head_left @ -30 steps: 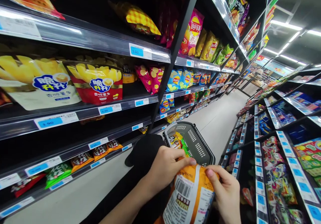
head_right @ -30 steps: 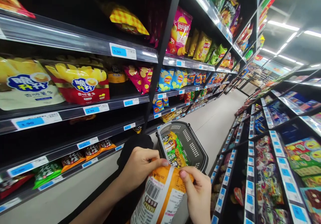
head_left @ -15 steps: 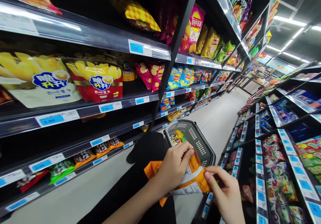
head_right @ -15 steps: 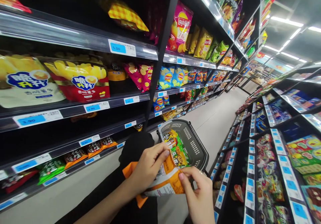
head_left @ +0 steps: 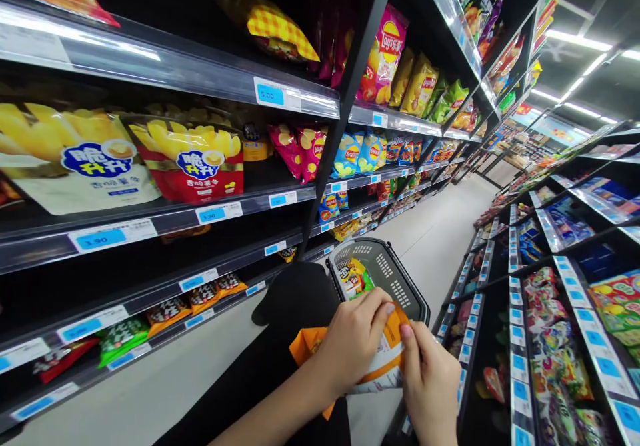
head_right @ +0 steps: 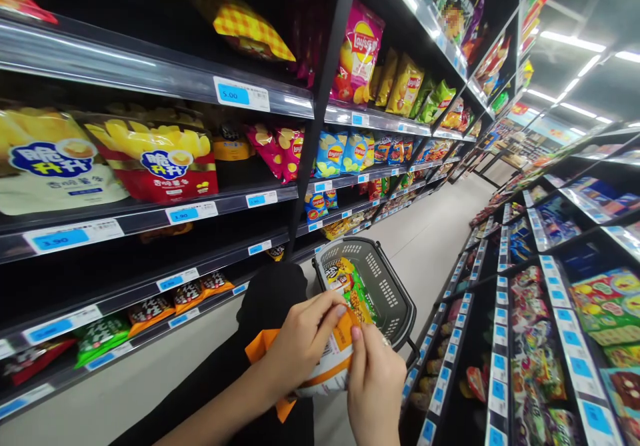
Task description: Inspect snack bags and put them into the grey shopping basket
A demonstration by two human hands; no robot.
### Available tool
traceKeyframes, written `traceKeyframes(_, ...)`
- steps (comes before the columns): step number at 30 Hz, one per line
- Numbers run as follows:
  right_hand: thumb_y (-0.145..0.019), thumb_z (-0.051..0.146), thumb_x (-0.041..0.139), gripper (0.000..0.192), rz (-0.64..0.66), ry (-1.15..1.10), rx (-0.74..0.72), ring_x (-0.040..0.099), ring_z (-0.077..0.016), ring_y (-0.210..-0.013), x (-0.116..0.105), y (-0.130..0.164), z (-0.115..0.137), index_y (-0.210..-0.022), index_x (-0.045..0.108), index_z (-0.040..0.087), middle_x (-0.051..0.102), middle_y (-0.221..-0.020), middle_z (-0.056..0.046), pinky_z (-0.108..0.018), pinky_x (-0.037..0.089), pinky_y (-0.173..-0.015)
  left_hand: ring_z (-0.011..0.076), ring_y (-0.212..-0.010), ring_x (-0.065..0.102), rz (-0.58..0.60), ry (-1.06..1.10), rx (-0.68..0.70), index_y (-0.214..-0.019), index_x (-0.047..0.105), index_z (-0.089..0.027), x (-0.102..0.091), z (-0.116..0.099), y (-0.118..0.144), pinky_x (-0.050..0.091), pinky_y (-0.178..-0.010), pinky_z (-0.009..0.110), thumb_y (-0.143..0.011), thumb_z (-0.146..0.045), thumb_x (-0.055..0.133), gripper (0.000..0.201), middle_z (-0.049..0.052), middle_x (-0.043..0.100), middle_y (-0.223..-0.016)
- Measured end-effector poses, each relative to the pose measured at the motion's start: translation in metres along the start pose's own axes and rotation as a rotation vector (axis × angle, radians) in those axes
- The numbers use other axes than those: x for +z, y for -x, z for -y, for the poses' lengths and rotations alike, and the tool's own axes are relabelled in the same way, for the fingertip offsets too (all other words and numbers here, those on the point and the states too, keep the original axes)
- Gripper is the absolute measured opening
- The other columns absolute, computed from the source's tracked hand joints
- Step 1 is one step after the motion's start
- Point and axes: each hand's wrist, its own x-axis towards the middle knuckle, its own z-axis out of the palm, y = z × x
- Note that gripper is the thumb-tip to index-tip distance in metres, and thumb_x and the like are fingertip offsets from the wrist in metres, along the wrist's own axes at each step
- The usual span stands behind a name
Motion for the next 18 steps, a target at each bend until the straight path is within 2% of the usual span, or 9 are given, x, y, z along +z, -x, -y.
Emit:
traceKeyframes(3, -0.090, 0.038, 0.041, 0.036, -0.058, -0.040, 0.179, 0.044, -0.0080, -0.041, -0.004, 0.004, -0.013, -0.065, 0.056, 0.017, 0.051, -0.049, 0.003, -0.018, 0.032, -0.042, 0.0167, -0.075, 0.059, 0.184, -0.139, -0.011, -0.086, 0.055, -0.020, -0.016, 0.000, -0.004, 0.040, -0.066, 0.025, -0.091, -0.033, 0.037, 0.023, 0.002, 0.064, -0.082)
traceKeyframes(6, -0.085, 0.050, 0.045, 0.041, -0.147, -0.123, 0.456, 0.049, -0.0100, -0.048, -0.014, 0.005, -0.033, -0.067, 0.059, 0.015, 0.057, -0.055, 0.000, -0.017, 0.038, -0.045, 0.0246, -0.075, 0.061, 0.232, -0.354, -0.102, -0.083, 0.061, -0.021, -0.038, 0.005, -0.006, 0.040, -0.065, 0.030, -0.080, -0.047, 0.052, 0.027, 0.005, 0.067, -0.079)
traceKeyframes(8, -0.080, 0.056, 0.049, 0.045, -0.264, -0.189, 0.601, 0.052, -0.0120, -0.053, -0.021, 0.004, -0.047, -0.070, 0.061, 0.014, 0.061, -0.060, -0.002, -0.018, 0.041, -0.047, 0.0265, -0.078, 0.062, 0.194, -0.308, -0.192, -0.090, 0.063, -0.022, -0.049, 0.011, -0.007, 0.042, -0.067, 0.031, -0.071, -0.047, 0.062, 0.032, 0.006, 0.068, -0.082)
traceKeyframes(10, -0.076, 0.057, 0.054, 0.046, -0.412, -0.277, 0.688, 0.054, -0.0136, -0.056, -0.024, 0.004, -0.059, -0.075, 0.063, 0.013, 0.063, -0.064, -0.003, -0.020, 0.044, -0.048, 0.0241, -0.081, 0.063, 0.171, -0.071, -0.271, -0.108, 0.057, -0.024, -0.052, 0.016, -0.008, 0.045, -0.069, 0.030, -0.066, -0.040, 0.069, 0.047, 0.006, 0.068, -0.094)
traceKeyframes(13, -0.073, 0.052, 0.060, 0.041, -0.593, -0.437, 0.744, 0.056, -0.0150, -0.056, -0.021, 0.007, -0.069, -0.081, 0.064, 0.012, 0.064, -0.068, -0.004, -0.023, 0.046, -0.049, 0.0213, -0.094, 0.061, 0.237, 0.293, -0.299, -0.123, 0.047, -0.023, -0.042, 0.016, -0.009, 0.047, -0.077, 0.029, -0.069, -0.031, 0.067, 0.059, 0.008, 0.063, -0.112)
traceKeyframes(15, -0.073, 0.048, 0.062, 0.038, -0.642, -0.540, 0.765, 0.057, -0.0155, -0.058, -0.017, 0.009, -0.069, -0.085, 0.064, 0.011, 0.064, -0.072, -0.004, -0.024, 0.047, -0.050, 0.0217, -0.102, 0.058, 0.261, 0.389, -0.255, -0.125, 0.047, -0.022, -0.029, 0.010, -0.008, 0.046, -0.082, 0.030, -0.070, -0.029, 0.066, 0.058, 0.009, 0.059, -0.118)
traceKeyframes(18, -0.073, 0.044, 0.064, 0.035, -0.675, -0.682, 0.826, 0.058, -0.0138, -0.061, -0.011, 0.011, -0.063, -0.088, 0.064, 0.012, 0.066, -0.080, -0.005, -0.023, 0.049, -0.053, 0.0207, -0.100, 0.057, 0.135, 0.391, -0.185, -0.119, 0.052, -0.021, -0.011, 0.002, -0.004, 0.044, -0.085, 0.029, -0.079, -0.032, 0.057, 0.042, 0.008, 0.061, -0.115)
